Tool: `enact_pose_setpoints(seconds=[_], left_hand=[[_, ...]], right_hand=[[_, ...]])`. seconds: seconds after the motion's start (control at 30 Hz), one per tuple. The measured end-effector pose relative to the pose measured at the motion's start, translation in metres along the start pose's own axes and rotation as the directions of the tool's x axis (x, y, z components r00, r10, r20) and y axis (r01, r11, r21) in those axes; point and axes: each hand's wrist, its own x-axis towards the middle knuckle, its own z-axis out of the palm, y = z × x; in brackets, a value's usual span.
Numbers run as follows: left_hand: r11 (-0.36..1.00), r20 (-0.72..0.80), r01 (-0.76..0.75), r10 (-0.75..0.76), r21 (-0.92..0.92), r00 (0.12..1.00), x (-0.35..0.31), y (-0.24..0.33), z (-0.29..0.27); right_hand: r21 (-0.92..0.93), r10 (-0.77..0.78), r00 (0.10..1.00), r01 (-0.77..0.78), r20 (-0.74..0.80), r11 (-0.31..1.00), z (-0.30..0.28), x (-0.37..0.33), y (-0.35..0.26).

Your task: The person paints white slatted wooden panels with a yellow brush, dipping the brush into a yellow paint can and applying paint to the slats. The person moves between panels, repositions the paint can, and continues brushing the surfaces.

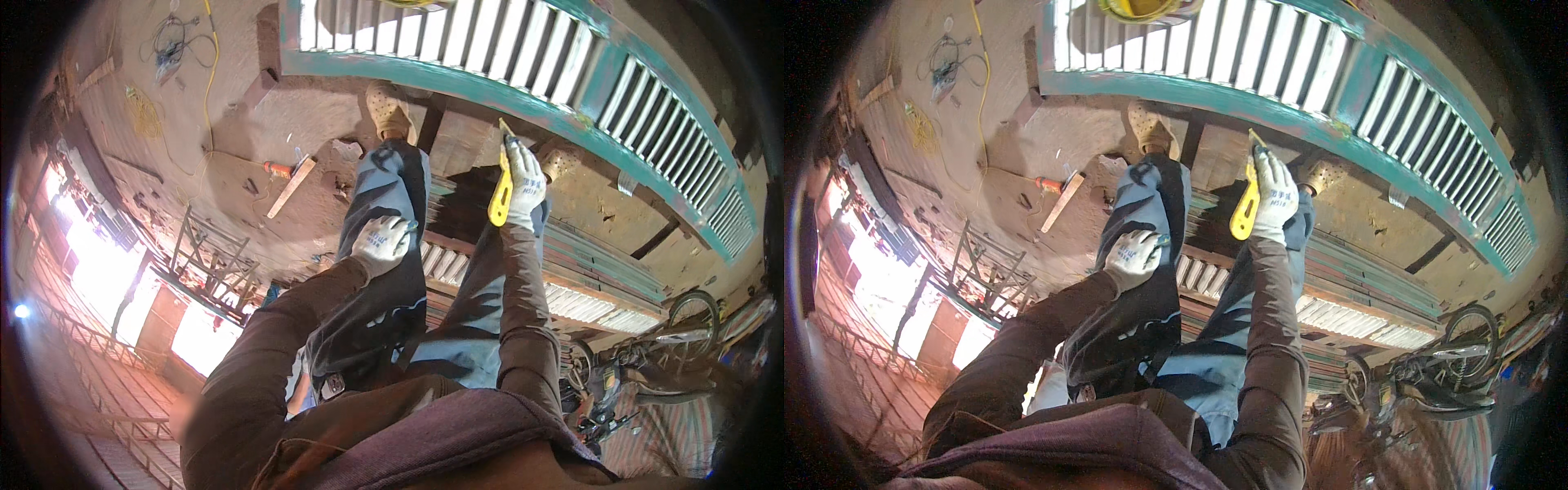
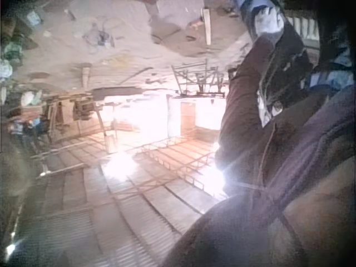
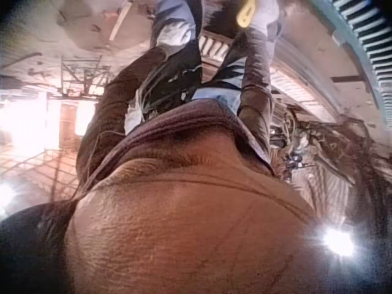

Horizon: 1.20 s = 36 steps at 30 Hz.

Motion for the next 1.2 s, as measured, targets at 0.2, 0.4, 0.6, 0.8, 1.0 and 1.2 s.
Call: enact_pose_setpoints(seconds=[0.2,0.4,0.6,0.8,1.0,1.2], left_hand=[[1.0,-0.029,-0.02,0.02,0.001,0.999,0.002,-0.019,-0.004],[0.999,-0.057,0.048,-0.049,-0.021,0.997,-0.007,-0.038,-0.025],[0.991,-0.002,0.117,-0.117,-0.058,0.993,-0.014,-0.07,-0.042],[0.99,0.034,0.074,-0.07,-0.123,0.997,-0.017,-0.093,-0.055],[0.977,-0.112,0.034,-0.058,-0.211,0.992,-0.025,-0.113,-0.052],[0.981,0.186,0.098,-0.067,-0.165,0.98,-0.026,-0.128,-0.065]], right_hand=[[-0.008,-0.108,0.992,0.108,0.071,0.994,0.03,0.007,-0.072],[0.069,-0.226,0.969,0.22,0.102,0.973,0.058,0.043,-0.158],[0.087,-0.316,0.935,0.305,0.163,0.948,0.086,0.084,-0.248],[-0.014,-0.331,0.935,0.336,0.129,0.942,0.122,0.126,-0.314],[-0.145,-0.243,0.97,0.244,0.031,0.959,0.154,0.142,-0.354],[-0.297,-0.183,0.982,0.165,-0.033,0.94,0.179,0.136,-0.373]])
